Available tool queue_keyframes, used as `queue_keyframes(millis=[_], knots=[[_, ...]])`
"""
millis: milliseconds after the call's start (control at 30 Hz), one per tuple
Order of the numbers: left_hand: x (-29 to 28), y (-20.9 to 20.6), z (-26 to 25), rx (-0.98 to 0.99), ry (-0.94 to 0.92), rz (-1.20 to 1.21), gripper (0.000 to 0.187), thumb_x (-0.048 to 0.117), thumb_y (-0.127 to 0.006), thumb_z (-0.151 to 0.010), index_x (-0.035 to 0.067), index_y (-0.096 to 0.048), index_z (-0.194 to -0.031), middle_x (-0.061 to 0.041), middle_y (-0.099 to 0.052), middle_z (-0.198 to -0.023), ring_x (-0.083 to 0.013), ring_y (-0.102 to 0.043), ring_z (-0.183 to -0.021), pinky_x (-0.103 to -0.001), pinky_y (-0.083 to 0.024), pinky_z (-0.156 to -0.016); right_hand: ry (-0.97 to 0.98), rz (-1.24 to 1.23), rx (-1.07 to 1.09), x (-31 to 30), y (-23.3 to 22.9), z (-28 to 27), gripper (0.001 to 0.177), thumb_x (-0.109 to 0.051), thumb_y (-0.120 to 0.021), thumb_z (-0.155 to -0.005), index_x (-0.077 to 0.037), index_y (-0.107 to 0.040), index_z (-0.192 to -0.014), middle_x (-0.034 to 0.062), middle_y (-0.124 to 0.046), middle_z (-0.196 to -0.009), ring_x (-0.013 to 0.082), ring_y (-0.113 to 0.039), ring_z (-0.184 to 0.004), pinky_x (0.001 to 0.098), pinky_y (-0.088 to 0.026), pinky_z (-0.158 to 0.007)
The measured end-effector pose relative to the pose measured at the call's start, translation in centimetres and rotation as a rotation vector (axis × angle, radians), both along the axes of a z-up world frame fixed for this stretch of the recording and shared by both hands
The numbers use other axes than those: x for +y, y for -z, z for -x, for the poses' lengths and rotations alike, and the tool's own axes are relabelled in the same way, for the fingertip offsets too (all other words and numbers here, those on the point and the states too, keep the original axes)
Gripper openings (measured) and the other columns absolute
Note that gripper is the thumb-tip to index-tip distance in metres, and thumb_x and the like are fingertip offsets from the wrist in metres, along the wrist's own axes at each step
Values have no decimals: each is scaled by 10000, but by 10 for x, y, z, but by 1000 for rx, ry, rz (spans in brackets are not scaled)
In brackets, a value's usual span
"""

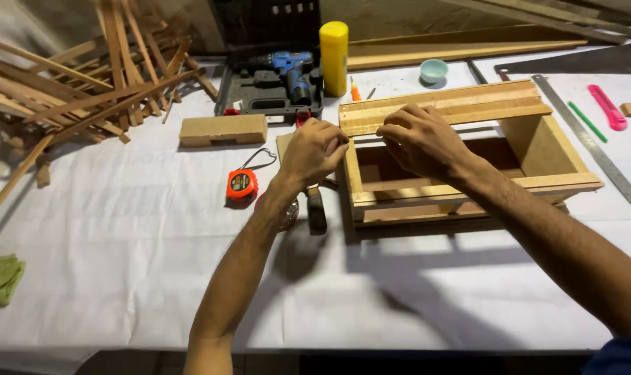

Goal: The person hammers nails into a small wooden box frame on a work table, picking nails from a container and driving them with a hammer. They then take a wooden board, place a thin wood strip on it, align it with a metal ruler, and mark a line along it with a pencil.

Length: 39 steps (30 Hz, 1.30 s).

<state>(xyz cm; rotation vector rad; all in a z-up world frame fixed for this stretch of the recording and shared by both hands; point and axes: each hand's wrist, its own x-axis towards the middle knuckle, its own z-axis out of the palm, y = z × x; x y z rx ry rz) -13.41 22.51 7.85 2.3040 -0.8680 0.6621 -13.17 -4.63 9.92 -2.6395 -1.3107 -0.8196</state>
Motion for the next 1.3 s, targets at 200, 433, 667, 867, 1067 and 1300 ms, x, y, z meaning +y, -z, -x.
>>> queue_keyframes(millis=[200,433,667,867,1067,1300], knots=[[93,31,24,-7,-118,100,101,173,-752,-869,88,-761,-923,-74,-756,-999,-270,-655,-984,-404,-525,-912,-217,-10,-61,104,10,16,252,-260,-672,-959,-117,-719,-1161,110,-717,-1137,276,-643,-1076,440,-550,-854],[158,81,57,148,-274,69,91,168,-742,-848,107,-779,-905,-76,-756,-999,-277,-646,-954,-406,-521,-888,-199,123,241,201,56,28,235,-225,-675,-962,-84,-744,-1138,87,-721,-1067,262,-648,-1025,444,-529,-789],[191,112,65,210,-282,68,100,125,-752,-822,84,-765,-913,-71,-749,-960,-269,-630,-928,-412,-536,-853,-82,211,323,248,104,23,229,-190,-648,-958,-188,-757,-1159,80,-736,-1003,268,-665,-986,462,-559,-791],[201,114,67,220,-302,60,108,116,-772,-826,86,-775,-930,-65,-732,-918,-265,-618,-913,-396,-533,-832,-64,116,395,267,126,9,259,-220,-677,-943,-200,-762,-1187,70,-741,-965,277,-679,-936,461,-565,-758],[204,131,65,220,-299,11,129,119,-756,-825,81,-784,-945,-66,-714,-912,-246,-619,-941,-401,-528,-868,-103,77,437,278,140,-3,200,-214,-705,-947,-160,-780,-1124,86,-742,-922,278,-688,-898,458,-577,-744],[196,145,65,132,-326,-9,169,112,-744,-802,61,-771,-960,-67,-721,-938,-234,-617,-963,-417,-503,-888,-123,-24,505,277,136,-6,189,-131,-720,-897,-64,-765,-1068,130,-746,-940,344,-696,-890,482,-576,-759]])
